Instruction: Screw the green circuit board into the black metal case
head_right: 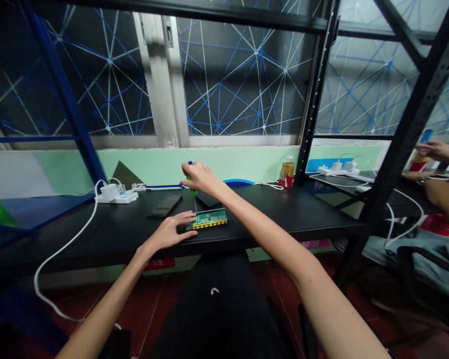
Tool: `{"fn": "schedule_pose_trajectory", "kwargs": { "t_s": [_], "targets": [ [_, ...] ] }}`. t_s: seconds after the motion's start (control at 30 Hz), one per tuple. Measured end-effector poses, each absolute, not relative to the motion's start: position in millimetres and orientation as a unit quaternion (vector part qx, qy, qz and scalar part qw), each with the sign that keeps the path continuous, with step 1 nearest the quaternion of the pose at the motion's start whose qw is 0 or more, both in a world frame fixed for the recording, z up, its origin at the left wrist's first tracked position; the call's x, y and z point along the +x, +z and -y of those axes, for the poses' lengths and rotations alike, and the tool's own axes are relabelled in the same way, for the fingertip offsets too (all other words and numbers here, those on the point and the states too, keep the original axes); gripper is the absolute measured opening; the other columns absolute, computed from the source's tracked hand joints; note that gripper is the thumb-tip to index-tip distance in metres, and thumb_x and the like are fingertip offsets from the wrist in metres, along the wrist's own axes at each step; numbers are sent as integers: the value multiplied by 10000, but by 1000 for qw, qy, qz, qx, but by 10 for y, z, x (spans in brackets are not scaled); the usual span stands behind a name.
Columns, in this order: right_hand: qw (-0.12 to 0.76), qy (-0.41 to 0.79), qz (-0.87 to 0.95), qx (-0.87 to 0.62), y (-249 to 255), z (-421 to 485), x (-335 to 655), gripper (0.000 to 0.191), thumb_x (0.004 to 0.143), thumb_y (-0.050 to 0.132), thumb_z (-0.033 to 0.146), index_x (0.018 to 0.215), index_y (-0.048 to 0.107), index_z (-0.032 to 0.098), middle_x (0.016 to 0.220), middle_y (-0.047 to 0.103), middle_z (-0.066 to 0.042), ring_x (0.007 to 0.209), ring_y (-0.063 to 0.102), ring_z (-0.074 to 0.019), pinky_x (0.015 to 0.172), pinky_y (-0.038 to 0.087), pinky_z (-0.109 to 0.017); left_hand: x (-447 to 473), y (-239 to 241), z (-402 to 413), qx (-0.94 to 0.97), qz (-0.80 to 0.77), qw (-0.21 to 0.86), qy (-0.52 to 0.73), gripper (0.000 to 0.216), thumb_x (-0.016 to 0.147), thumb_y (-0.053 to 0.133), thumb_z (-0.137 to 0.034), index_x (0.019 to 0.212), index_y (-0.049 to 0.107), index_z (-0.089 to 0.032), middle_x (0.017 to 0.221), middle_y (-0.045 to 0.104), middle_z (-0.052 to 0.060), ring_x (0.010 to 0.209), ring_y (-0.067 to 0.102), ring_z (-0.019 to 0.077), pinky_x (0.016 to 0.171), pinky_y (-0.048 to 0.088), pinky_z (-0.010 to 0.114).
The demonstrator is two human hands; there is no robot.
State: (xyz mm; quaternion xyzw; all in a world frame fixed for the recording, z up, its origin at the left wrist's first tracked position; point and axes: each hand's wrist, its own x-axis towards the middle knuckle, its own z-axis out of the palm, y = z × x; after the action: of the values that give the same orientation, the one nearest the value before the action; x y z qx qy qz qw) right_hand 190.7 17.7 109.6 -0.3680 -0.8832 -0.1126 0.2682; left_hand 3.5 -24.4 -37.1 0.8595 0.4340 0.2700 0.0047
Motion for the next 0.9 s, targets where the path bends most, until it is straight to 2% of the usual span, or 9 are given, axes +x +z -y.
{"fn": "schedule_pose_trajectory", "kwargs": {
  "t_s": [0.13, 0.27, 0.4, 0.53, 0.63, 0.7, 0.8, 0.9],
  "targets": [
    [247, -125, 887, -370, 1113, -165, 1929, 313, 930, 560, 401, 1136, 558, 165, 1031, 686, -122, 838, 563, -224, 680, 322, -317, 29, -375, 241, 860, -433, 7, 269, 531, 847, 650, -587, 1233, 703, -226, 1379, 619, 99, 1330, 534, 280, 1108, 421, 446],
    [245, -59, 902, -351, 1156, -156, 1988, 382, 892, 489, 258, 1257, 488, 142, 1202, 649, -153, 898, 571, -227, 727, 378, -327, 23, -375, 242, 857, -439, 10, 270, 536, 842, 647, -601, 1236, 701, -242, 1392, 609, 94, 1323, 541, 285, 1099, 428, 459],
    [250, -7, 899, -359, 1148, -132, 2013, 437, 895, 457, 236, 1318, 418, 132, 1041, 682, -119, 774, 563, -193, 704, 389, -321, 29, -366, 249, 856, -440, 11, 270, 507, 838, 652, -587, 1219, 710, -258, 1375, 625, 82, 1326, 538, 286, 1095, 432, 461],
    [270, -69, 880, -384, 1095, -169, 1991, 344, 927, 520, 370, 1202, 512, 163, 913, 679, -90, 756, 559, -195, 663, 344, -305, 26, -373, 248, 857, -437, 9, 273, 520, 843, 645, -587, 1233, 701, -247, 1379, 622, 86, 1327, 537, 283, 1096, 431, 455],
    [259, -132, 867, -404, 1113, -189, 1975, 403, 911, 554, 525, 1131, 561, 187, 916, 684, -101, 796, 565, -225, 650, 307, -308, 20, -382, 241, 857, -438, 6, 272, 536, 846, 640, -599, 1240, 697, -241, 1396, 608, 92, 1318, 546, 285, 1101, 425, 456],
    [238, -143, 871, -406, 1164, -173, 1978, 430, 932, 501, 564, 1122, 572, 185, 926, 688, -114, 793, 561, -234, 650, 297, -313, 22, -381, 241, 858, -438, 6, 269, 537, 846, 644, -595, 1237, 700, -231, 1389, 613, 99, 1319, 545, 283, 1103, 424, 450],
    [202, -107, 884, -408, 1244, -134, 1997, 342, 957, 457, 431, 1141, 563, 163, 956, 689, -130, 768, 547, -224, 652, 302, -319, 33, -370, 247, 860, -436, 7, 266, 532, 852, 648, -579, 1238, 700, -216, 1375, 623, 108, 1330, 533, 283, 1101, 426, 442],
    [202, -61, 897, -389, 1258, -125, 2004, 283, 900, 498, 273, 1156, 551, 164, 1012, 684, -114, 793, 540, -206, 670, 321, -312, 41, -363, 253, 859, -435, 7, 270, 517, 854, 644, -582, 1235, 699, -237, 1377, 623, 94, 1330, 534, 284, 1098, 428, 455]
  ]
}}
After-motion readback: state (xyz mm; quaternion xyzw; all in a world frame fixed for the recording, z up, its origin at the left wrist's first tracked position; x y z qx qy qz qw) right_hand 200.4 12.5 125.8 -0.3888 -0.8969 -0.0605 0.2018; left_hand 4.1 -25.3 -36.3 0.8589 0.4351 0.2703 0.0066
